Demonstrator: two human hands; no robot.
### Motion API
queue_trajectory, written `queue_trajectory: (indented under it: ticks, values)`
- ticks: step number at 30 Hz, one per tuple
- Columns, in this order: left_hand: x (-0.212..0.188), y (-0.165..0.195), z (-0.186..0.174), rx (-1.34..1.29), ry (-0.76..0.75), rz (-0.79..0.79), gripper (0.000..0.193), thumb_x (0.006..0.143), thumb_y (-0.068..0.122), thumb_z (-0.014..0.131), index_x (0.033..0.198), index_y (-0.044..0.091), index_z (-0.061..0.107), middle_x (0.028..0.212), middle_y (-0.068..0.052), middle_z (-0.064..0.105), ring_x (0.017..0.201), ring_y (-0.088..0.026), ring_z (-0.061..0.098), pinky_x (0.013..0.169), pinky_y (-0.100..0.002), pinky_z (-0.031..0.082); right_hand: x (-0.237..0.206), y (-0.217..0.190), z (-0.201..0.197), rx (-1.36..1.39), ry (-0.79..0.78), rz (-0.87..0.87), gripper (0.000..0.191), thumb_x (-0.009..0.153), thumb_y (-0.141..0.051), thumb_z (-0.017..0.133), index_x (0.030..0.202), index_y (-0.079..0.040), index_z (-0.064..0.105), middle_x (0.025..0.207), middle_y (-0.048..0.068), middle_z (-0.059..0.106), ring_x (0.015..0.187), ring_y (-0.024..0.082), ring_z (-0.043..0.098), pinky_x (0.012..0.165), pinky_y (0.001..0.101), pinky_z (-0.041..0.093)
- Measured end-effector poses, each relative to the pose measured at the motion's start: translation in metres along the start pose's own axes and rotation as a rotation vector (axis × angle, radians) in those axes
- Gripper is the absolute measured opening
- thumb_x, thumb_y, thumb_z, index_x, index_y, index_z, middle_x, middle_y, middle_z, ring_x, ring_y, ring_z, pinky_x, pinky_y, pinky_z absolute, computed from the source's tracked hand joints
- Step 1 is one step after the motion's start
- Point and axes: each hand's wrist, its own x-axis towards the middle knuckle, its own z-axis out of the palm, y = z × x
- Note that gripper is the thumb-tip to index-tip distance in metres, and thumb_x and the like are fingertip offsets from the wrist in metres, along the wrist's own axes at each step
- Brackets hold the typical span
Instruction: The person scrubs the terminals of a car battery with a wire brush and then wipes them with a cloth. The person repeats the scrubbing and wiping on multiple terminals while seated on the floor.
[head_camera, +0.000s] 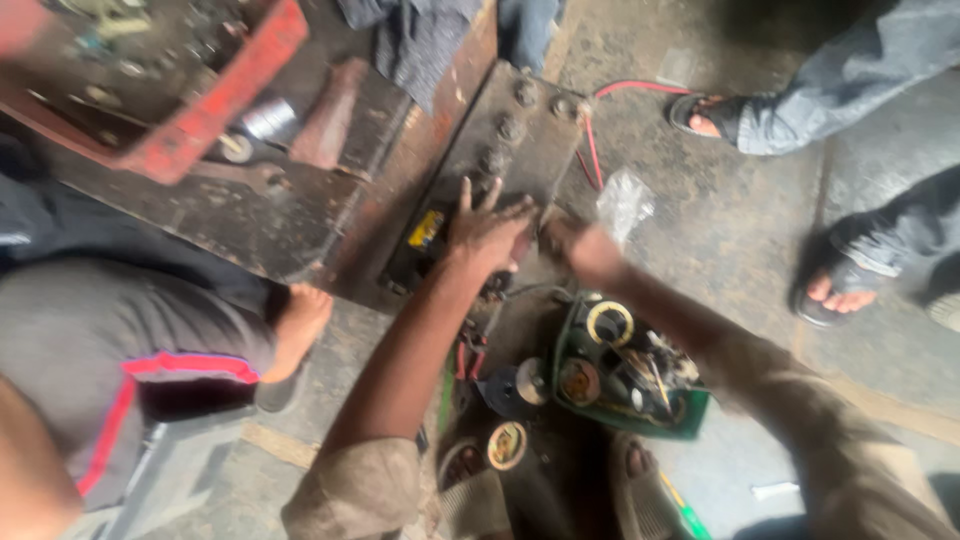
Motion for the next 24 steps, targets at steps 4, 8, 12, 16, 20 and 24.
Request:
queue_trajectory:
  ticks: [4, 8, 12, 16, 20, 24]
  values:
    - [-0.001, 0.000, -0.002, -0.041, -0.007, 0.004, 0.113, 0.069, 0.053, 0.088, 0.159, 0.037, 0.022, 0.168, 0.016, 0.020, 0.159, -0.031, 0.007, 0.123, -0.069, -0.004, -0.001, -0.001, 0.000, 0.096, 0.004, -0.028, 0.008, 0.088, -0.003, 0.067, 0.095, -0.002, 0.063, 0.083, 0.011, 0.064, 0.062, 0.021, 0.063, 0.055, 0.0326, 0.055]
    - [-0.002, 0.000, -0.001, 0.001, 0.021, 0.014, 0.117, 0.069, 0.052, 0.089, 0.161, 0.037, 0.019, 0.168, 0.014, 0.020, 0.157, -0.034, 0.007, 0.120, -0.071, -0.004, 0.000, 0.000, -0.002, 0.162, 0.036, 0.030, 0.007, 0.089, -0.005, 0.067, 0.093, -0.002, 0.062, 0.080, 0.011, 0.062, 0.064, 0.023, 0.063, 0.055, 0.0365, 0.054]
    - [-0.003, -0.001, 0.002, -0.024, 0.024, 0.028, 0.113, 0.069, 0.052, 0.089, 0.160, 0.036, 0.023, 0.169, 0.014, 0.022, 0.158, -0.032, 0.010, 0.122, -0.072, -0.004, 0.000, 0.001, -0.001, 0.095, -0.194, 0.235, 0.025, 0.092, -0.013, 0.071, 0.113, -0.002, 0.063, 0.081, 0.015, 0.065, 0.064, 0.029, 0.065, 0.058, 0.0396, 0.055]
    - [-0.002, -0.002, 0.003, -0.062, 0.021, 0.027, 0.113, 0.068, 0.052, 0.089, 0.158, 0.040, 0.023, 0.168, 0.016, 0.021, 0.158, -0.030, 0.009, 0.121, -0.072, -0.002, 0.000, 0.007, -0.004, -0.009, 0.078, -0.311, 0.039, 0.071, -0.010, 0.070, 0.108, -0.003, 0.059, 0.097, 0.014, 0.068, 0.093, 0.030, 0.073, 0.079, 0.0406, 0.061]
    - [-0.001, -0.001, 0.005, -0.034, 0.055, 0.018, 0.117, 0.066, 0.050, 0.092, 0.160, 0.034, 0.024, 0.168, 0.015, 0.023, 0.158, -0.031, 0.011, 0.122, -0.069, -0.001, -0.005, 0.012, -0.010, -0.100, -0.348, 0.307, 0.016, 0.097, -0.013, 0.068, 0.110, -0.004, 0.063, 0.087, 0.016, 0.070, 0.072, 0.028, 0.071, 0.065, 0.0377, 0.059]
    - [0.000, -0.003, 0.008, -0.059, 0.069, 0.028, 0.115, 0.066, 0.049, 0.092, 0.159, 0.034, 0.025, 0.167, 0.015, 0.023, 0.157, -0.031, 0.010, 0.122, -0.069, -0.001, -0.016, 0.001, -0.009, 0.486, 0.069, 0.404, 0.018, 0.089, -0.006, 0.072, 0.102, -0.002, 0.060, 0.089, 0.011, 0.070, 0.079, 0.020, 0.069, 0.066, 0.0332, 0.059]
